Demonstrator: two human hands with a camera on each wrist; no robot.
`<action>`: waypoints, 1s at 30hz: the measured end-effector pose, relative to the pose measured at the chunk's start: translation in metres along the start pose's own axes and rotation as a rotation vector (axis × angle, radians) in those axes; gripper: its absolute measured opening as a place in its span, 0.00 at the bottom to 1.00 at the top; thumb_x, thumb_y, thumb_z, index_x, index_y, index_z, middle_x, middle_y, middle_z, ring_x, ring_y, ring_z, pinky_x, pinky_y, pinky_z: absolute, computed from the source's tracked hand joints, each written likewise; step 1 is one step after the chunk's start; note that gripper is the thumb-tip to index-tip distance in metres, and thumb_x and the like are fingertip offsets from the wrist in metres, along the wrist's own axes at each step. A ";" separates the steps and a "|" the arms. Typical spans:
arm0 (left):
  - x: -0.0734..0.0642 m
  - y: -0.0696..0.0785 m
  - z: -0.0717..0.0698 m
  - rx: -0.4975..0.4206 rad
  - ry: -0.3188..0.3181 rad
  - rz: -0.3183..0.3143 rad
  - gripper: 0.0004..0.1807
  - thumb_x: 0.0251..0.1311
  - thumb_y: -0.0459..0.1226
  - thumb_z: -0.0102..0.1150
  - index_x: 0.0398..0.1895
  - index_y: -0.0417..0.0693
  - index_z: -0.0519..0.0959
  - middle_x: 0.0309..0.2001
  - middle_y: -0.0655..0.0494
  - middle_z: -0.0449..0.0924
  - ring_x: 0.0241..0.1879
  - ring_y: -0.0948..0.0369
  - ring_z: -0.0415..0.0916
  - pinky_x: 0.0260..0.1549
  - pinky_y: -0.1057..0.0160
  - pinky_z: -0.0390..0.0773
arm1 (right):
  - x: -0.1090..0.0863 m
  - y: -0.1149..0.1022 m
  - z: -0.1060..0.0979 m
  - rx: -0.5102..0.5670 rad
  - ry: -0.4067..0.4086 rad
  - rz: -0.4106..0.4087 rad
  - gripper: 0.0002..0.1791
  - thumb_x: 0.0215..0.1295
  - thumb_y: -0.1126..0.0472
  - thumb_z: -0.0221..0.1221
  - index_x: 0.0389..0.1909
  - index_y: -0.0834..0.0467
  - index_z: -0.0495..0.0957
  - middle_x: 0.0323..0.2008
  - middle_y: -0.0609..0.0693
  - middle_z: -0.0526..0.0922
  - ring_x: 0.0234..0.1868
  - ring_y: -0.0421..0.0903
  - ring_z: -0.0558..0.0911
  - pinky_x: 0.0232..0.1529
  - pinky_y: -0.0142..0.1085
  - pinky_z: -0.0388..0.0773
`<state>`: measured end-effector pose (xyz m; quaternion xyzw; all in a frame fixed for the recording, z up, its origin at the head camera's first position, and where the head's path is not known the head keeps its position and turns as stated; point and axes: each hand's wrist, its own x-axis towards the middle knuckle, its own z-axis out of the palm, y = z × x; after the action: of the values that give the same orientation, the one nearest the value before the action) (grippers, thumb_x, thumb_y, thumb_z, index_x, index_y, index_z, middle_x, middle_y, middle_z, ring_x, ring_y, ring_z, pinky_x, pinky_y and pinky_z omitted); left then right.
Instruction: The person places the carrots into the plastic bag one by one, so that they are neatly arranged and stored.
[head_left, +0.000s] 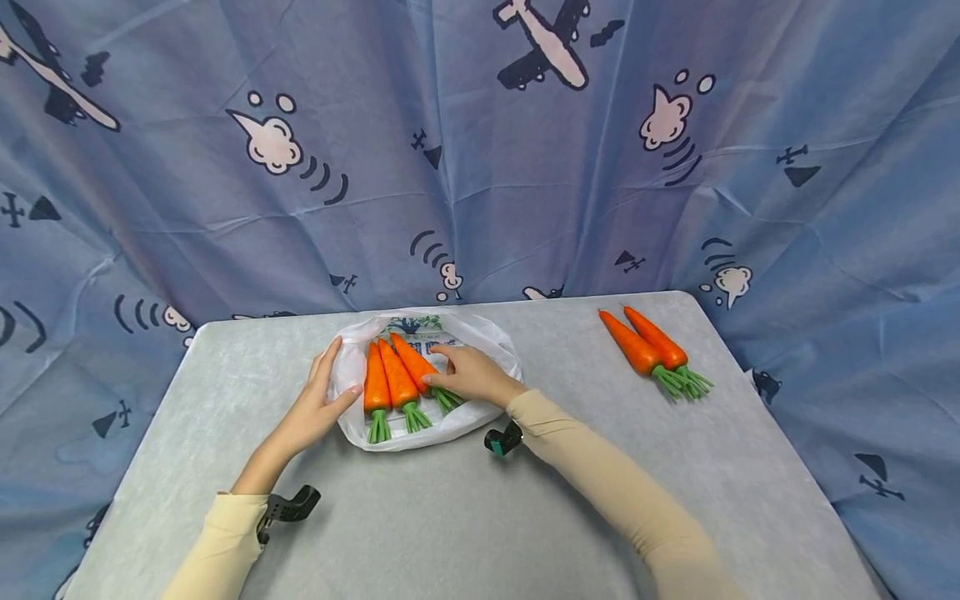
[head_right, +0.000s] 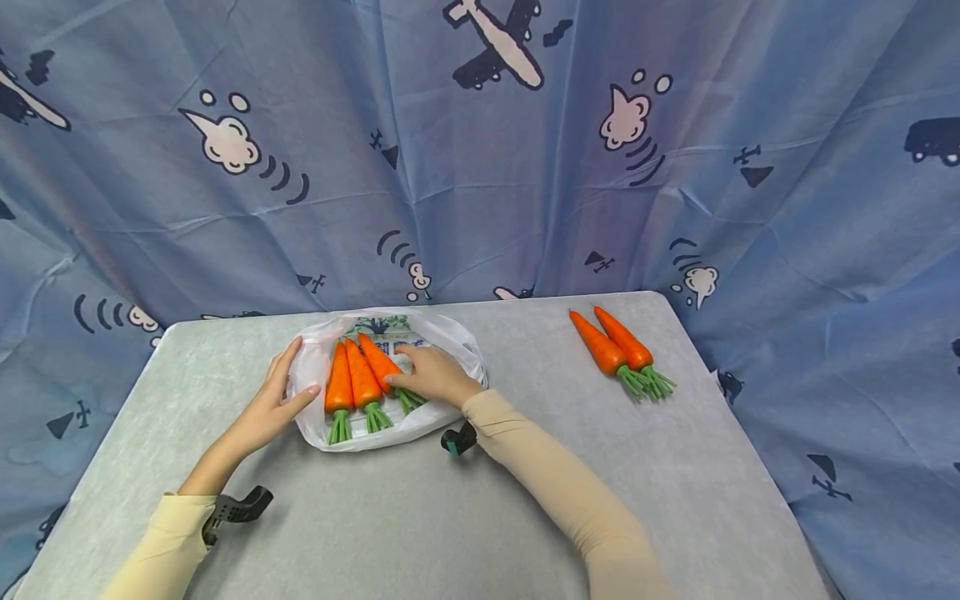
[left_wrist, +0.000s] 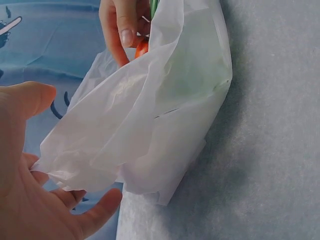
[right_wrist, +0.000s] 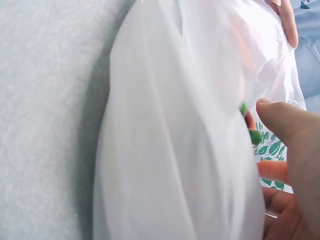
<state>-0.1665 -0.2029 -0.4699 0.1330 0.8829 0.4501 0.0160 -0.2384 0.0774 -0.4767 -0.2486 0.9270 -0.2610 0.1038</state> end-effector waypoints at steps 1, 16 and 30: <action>0.000 0.000 0.000 0.000 -0.001 0.001 0.48 0.68 0.39 0.57 0.81 0.50 0.36 0.75 0.34 0.44 0.73 0.38 0.51 0.69 0.31 0.54 | 0.000 0.000 -0.001 -0.003 0.006 0.000 0.36 0.65 0.41 0.61 0.69 0.55 0.69 0.23 0.45 0.76 0.26 0.39 0.73 0.32 0.32 0.70; 0.000 -0.002 0.002 -0.015 0.006 0.010 0.48 0.68 0.38 0.57 0.81 0.50 0.37 0.75 0.35 0.44 0.72 0.38 0.52 0.69 0.31 0.54 | -0.011 -0.001 -0.021 0.005 0.074 -0.013 0.32 0.66 0.46 0.62 0.68 0.54 0.71 0.24 0.46 0.76 0.24 0.40 0.71 0.26 0.31 0.66; 0.000 0.001 0.002 -0.019 0.009 0.005 0.48 0.68 0.38 0.57 0.81 0.50 0.37 0.76 0.35 0.44 0.72 0.39 0.52 0.70 0.32 0.54 | -0.036 0.007 -0.046 0.061 0.191 -0.039 0.28 0.68 0.46 0.60 0.66 0.51 0.74 0.26 0.45 0.77 0.25 0.40 0.72 0.30 0.32 0.69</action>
<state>-0.1658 -0.2014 -0.4703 0.1332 0.8783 0.4590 0.0119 -0.2252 0.1208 -0.4390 -0.2374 0.9192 -0.3137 0.0175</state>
